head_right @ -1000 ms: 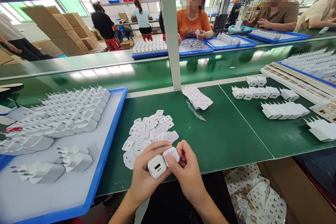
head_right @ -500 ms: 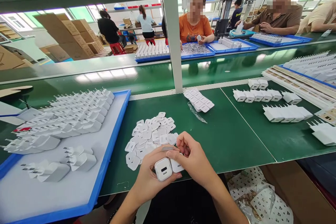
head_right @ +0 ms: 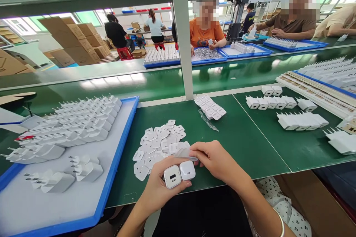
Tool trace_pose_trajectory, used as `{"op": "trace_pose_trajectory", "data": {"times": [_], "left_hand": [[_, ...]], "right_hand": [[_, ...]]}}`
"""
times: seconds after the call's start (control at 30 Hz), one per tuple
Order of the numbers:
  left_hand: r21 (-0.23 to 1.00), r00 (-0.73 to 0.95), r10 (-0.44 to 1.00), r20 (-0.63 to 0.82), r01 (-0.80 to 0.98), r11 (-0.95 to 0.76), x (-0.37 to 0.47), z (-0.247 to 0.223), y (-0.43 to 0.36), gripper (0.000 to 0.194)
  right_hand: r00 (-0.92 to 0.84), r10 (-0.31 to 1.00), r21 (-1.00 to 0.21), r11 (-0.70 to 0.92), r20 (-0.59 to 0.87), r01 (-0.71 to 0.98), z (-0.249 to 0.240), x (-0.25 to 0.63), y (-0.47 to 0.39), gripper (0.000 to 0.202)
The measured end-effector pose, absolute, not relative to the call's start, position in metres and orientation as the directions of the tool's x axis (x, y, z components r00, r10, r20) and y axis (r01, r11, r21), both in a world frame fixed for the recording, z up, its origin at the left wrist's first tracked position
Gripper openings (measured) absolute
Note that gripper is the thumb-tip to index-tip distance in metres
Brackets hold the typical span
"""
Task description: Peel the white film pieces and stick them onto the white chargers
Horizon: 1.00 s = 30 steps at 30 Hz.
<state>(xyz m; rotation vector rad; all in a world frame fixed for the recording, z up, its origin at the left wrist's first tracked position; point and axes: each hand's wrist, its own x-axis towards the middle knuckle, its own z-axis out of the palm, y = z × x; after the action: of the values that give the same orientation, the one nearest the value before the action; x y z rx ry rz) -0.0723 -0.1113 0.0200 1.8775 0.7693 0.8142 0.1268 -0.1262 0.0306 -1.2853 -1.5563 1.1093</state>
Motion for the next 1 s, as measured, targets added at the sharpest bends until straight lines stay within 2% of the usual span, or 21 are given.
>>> {"op": "trace_pose_trajectory", "data": {"times": [0.13, 0.23, 0.3, 0.37, 0.47, 0.57, 0.67, 0.73, 0.8, 0.9, 1.0], "left_hand": [[0.899, 0.547, 0.801, 0.243, 0.184, -0.398, -0.072, 0.017, -0.111, 0.032], [0.887, 0.513, 0.818, 0.262, 0.206, -0.413, -0.073, 0.015, -0.112, 0.032], [0.879, 0.500, 0.820, 0.278, 0.213, -0.428, -0.073, 0.014, -0.112, 0.031], [0.871, 0.482, 0.823, 0.301, 0.212, -0.443, -0.072, 0.013, -0.113, 0.032], [0.843, 0.430, 0.819, 0.380, 0.204, -0.498, -0.070, 0.010, -0.113, 0.035], [0.791, 0.382, 0.789, 0.481, 0.199, -0.579, -0.069, 0.006, -0.112, 0.036], [0.751, 0.365, 0.765, 0.531, 0.214, -0.624, -0.070, 0.003, -0.112, 0.036], [0.735, 0.368, 0.751, 0.548, 0.217, -0.643, -0.071, 0.000, -0.112, 0.039], [0.721, 0.367, 0.738, 0.566, 0.214, -0.659, -0.072, -0.002, -0.113, 0.043], [0.708, 0.357, 0.729, 0.584, 0.217, -0.673, -0.073, -0.004, -0.114, 0.043], [0.704, 0.355, 0.728, 0.587, 0.220, -0.675, -0.072, -0.002, -0.115, 0.040]], "right_hand": [[-0.110, 0.993, -0.942, 0.064, 0.029, 0.329, 0.034, 0.134, -0.131, 0.020], [0.105, 0.979, -0.894, 0.113, 0.174, 0.434, 0.037, 0.141, -0.137, 0.018], [0.268, 0.935, -0.903, 0.103, 0.231, 0.418, 0.038, 0.144, -0.144, 0.015], [0.346, 0.922, -0.948, 0.063, 0.176, 0.313, 0.038, 0.144, -0.154, 0.015], [0.280, 0.955, -0.991, 0.063, 0.095, 0.120, 0.037, 0.132, -0.170, 0.017], [0.200, 0.977, -0.990, 0.094, 0.073, -0.101, 0.034, 0.111, -0.181, 0.020], [0.209, 0.976, -0.956, 0.011, -0.053, -0.292, 0.029, 0.087, -0.184, 0.024], [0.220, 0.967, -0.933, -0.041, -0.127, -0.357, 0.027, 0.075, -0.183, 0.023], [0.244, 0.962, -0.930, -0.026, -0.123, -0.366, 0.024, 0.068, -0.181, 0.018], [0.281, 0.953, -0.923, 0.002, -0.115, -0.384, 0.021, 0.062, -0.179, 0.021], [0.192, 0.952, -0.853, -0.111, -0.238, -0.510, 0.020, 0.058, -0.180, 0.029]]}}
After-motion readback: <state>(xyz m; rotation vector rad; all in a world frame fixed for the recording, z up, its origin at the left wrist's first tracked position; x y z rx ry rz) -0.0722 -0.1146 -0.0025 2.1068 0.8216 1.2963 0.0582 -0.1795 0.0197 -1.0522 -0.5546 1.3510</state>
